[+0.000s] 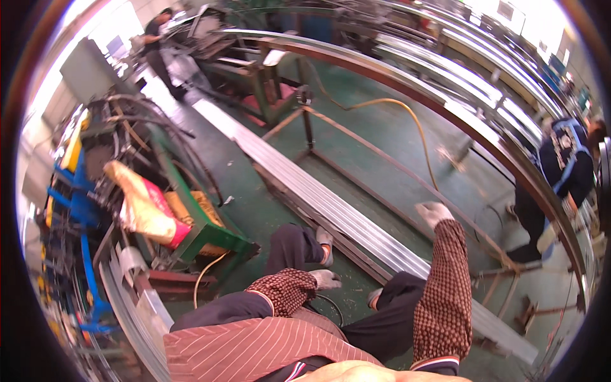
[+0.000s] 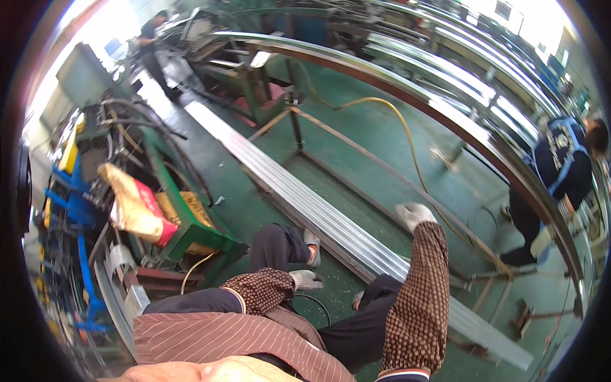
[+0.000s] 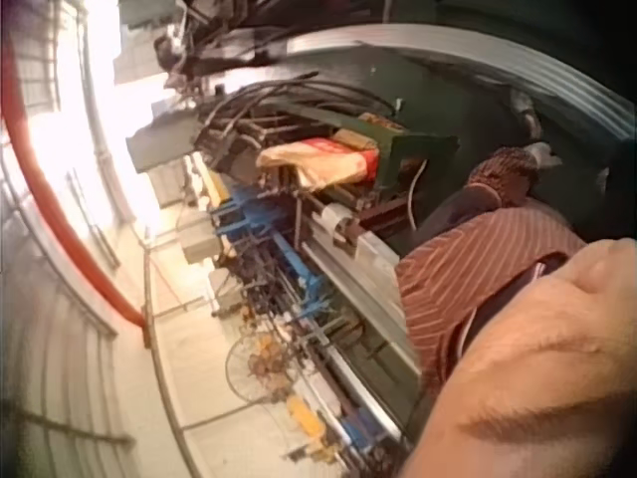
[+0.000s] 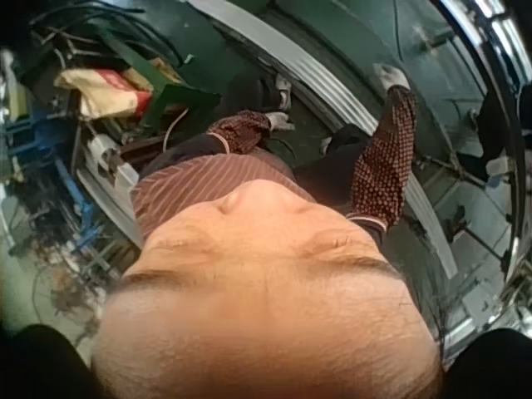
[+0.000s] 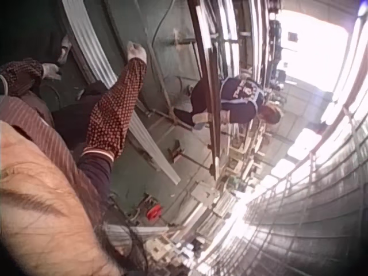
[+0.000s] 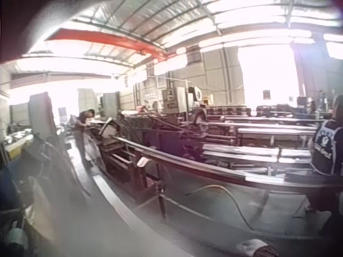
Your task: The recorder is seen picking up, moving, and organizing long aluminum profiles within a factory setting.
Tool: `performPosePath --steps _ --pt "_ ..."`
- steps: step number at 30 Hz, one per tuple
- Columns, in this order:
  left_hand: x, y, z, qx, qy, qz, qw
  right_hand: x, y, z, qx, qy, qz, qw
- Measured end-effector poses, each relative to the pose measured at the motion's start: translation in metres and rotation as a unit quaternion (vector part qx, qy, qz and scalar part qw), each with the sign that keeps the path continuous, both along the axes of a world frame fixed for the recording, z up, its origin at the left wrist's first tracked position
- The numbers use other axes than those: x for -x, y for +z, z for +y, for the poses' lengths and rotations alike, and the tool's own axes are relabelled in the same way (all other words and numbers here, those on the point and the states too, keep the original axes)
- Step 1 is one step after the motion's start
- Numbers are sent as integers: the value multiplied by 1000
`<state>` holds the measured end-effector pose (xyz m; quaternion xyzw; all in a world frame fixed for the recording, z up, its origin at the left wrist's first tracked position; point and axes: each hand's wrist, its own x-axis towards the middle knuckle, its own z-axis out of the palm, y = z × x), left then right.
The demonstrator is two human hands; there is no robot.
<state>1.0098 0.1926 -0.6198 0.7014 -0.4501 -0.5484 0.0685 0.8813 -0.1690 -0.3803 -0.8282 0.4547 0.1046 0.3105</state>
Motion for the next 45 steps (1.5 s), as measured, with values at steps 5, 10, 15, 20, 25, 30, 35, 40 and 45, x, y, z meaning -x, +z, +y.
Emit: performPosePath --steps 5,10,15,20,25,30,35,40,45 --pt "5 26 -1 -18 27 21 999 -23 40 34 -33 67 40 996" --pt "4 27 -6 -35 -5 0 999 -36 43 48 -4 126 75 989" --pt "-2 18 -2 12 26 -1 1000 -39 16 35 41 143 76 986" --pt "-2 32 -7 -21 39 -6 999 -39 18 36 13 148 110 983" --pt "1 23 -4 -26 31 8 999 -36 19 40 9 150 128 980" --pt "6 34 -5 -33 45 11 998 -31 12 39 11 150 145 978" --pt "1 11 0 -3 70 12 997 -36 -2 32 23 178 123 976" --pt "1 13 -6 -52 70 10 996 -37 6 36 14 137 131 982" --pt "4 18 -8 -58 66 6 996 -28 0 27 25 146 150 978"
